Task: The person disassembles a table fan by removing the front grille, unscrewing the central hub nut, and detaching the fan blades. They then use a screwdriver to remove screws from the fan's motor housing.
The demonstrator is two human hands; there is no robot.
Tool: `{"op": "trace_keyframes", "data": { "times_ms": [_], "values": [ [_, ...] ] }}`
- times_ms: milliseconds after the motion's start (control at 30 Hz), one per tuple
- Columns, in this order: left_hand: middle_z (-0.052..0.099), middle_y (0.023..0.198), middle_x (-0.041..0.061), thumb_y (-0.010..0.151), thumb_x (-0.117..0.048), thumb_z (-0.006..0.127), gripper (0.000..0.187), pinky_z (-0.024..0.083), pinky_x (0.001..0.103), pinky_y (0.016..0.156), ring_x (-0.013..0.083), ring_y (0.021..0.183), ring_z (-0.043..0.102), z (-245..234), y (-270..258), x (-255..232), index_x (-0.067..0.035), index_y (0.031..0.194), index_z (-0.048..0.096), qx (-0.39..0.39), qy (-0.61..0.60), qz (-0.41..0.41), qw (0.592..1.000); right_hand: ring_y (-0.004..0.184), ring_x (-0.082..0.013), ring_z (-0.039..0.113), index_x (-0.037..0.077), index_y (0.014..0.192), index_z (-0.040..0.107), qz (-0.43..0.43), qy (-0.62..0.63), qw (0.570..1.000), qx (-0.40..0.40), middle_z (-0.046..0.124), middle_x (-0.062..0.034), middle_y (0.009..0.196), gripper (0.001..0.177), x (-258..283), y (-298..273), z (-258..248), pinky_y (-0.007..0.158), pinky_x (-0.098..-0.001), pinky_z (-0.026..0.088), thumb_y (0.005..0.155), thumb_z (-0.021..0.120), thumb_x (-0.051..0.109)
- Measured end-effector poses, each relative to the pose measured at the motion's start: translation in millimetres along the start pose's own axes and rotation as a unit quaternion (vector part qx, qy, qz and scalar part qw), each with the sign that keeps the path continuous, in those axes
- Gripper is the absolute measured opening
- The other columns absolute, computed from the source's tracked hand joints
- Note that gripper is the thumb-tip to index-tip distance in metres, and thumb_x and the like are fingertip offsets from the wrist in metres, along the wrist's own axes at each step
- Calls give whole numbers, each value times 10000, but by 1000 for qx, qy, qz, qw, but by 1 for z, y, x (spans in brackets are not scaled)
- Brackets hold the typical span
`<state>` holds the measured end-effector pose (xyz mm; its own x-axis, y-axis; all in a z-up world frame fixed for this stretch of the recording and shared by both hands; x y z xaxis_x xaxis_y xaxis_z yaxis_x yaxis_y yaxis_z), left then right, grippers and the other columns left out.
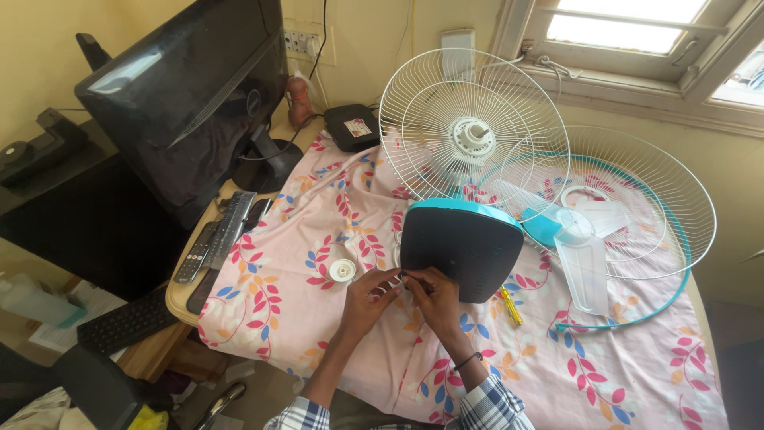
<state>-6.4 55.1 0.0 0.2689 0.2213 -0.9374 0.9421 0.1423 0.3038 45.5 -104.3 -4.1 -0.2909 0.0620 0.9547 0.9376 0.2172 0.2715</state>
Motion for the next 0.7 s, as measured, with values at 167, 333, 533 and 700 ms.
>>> {"op": "trace_keyframes", "data": {
  "times_ms": [167,333,533,700],
  "values": [
    [755,933,49,861,-58,803,266,537,246,603,94,735,685,-5,1,-1,-63,1124,765,-31,31,12,999,581,-86,665,-7,1061,780,19,-29,998,46,703,-57,853,179,7,-3,8,510,-247,514,927,720,96],
    [765,904,37,864,-81,771,228,530,263,567,106,676,676,-24,10,8,-74,1092,760,-77,54,-24,995,570,-123,661,11,1092,769,-13,-95,992,78,722,-77,882,210,24,-5,12,539,-279,516,940,704,142],
    [762,889,24,827,-186,814,224,531,353,765,182,872,692,-47,25,12,-118,1037,778,-162,241,2,957,669,-216,703,36,1070,770,-60,-182,980,51,758,-113,950,200,38,-5,8,624,-315,544,943,685,165],
    [736,905,-7,770,-217,833,192,418,436,911,214,1034,608,-39,40,21,-165,951,798,-145,393,-4,908,734,-257,734,37,1065,763,-71,-191,977,55,757,-119,976,197,39,-6,9,656,-330,567,947,676,168]
  ]
}}
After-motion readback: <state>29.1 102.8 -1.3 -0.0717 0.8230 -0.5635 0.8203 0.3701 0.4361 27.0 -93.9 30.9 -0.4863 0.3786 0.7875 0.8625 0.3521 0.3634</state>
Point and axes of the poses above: each hand's wrist, its own y-axis towards the middle knuckle, its own z-axis out of the palm, x = y × z, the point moved 8 cm from there along y, towards the middle knuckle
